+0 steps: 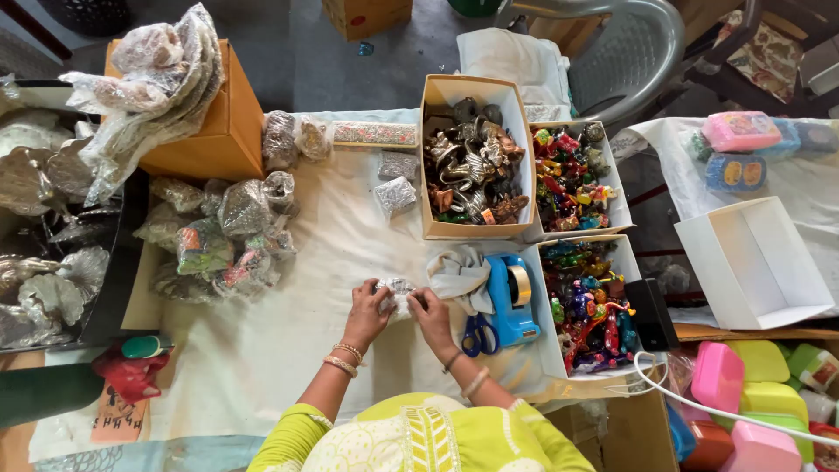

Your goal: The person wraps small decorative items in bubble wrap on a table. They use scissors to cut the bubble wrap and a tape dispenser to seal the wrapped items. The person places the wrapped items into a pile on the table.

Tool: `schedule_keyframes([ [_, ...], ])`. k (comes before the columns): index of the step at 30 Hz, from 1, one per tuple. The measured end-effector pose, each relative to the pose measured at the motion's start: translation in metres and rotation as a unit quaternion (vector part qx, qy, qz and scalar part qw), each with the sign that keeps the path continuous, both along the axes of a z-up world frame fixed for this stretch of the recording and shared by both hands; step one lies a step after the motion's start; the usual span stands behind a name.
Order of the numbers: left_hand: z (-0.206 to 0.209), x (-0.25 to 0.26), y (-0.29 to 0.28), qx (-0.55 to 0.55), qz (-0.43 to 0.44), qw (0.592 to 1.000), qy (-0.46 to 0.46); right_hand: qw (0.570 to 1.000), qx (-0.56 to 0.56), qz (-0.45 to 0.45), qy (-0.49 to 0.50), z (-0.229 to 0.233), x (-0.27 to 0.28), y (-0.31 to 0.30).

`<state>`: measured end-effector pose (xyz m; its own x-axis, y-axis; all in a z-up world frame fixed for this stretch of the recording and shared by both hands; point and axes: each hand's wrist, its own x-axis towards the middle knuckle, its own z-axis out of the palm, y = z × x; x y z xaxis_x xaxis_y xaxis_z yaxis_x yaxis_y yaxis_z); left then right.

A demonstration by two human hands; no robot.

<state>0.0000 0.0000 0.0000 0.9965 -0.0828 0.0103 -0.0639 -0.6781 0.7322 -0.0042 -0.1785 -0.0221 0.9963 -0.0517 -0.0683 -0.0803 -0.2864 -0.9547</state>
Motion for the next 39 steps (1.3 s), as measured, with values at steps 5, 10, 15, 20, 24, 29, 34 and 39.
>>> schedule_keyframes([
  [5,0.003,-0.002,0.001,-0.011,0.004,1.000,-0.012,0.999,0.030,0.016,0.039,-0.017,0.017,0.016],
  [10,0.009,-0.002,0.000,-0.019,0.007,1.000,0.004,0.994,-0.091,0.037,0.040,0.025,0.021,0.024],
  [15,0.006,-0.002,0.000,-0.015,0.003,1.000,-0.015,0.992,-0.092,0.082,0.036,0.046,0.026,0.027],
  [20,0.005,-0.004,0.002,-0.023,0.004,0.999,-0.028,0.976,-0.187,0.105,0.025,0.053,0.027,0.028],
  [24,0.015,-0.006,0.002,-0.036,0.007,0.999,-0.012,0.947,-0.288,0.141,0.035,0.054,0.032,0.026],
  [29,0.014,-0.005,0.003,-0.032,0.008,0.999,-0.011,0.933,-0.314,0.173,0.008,0.027,0.037,0.013],
  [34,0.018,-0.002,0.002,-0.030,0.008,0.999,-0.008,0.955,-0.232,0.186,0.020,0.001,0.037,0.000],
  [39,0.012,-0.003,0.000,-0.025,0.013,1.000,-0.007,0.963,0.011,0.241,0.123,-0.028,0.046,-0.025],
])
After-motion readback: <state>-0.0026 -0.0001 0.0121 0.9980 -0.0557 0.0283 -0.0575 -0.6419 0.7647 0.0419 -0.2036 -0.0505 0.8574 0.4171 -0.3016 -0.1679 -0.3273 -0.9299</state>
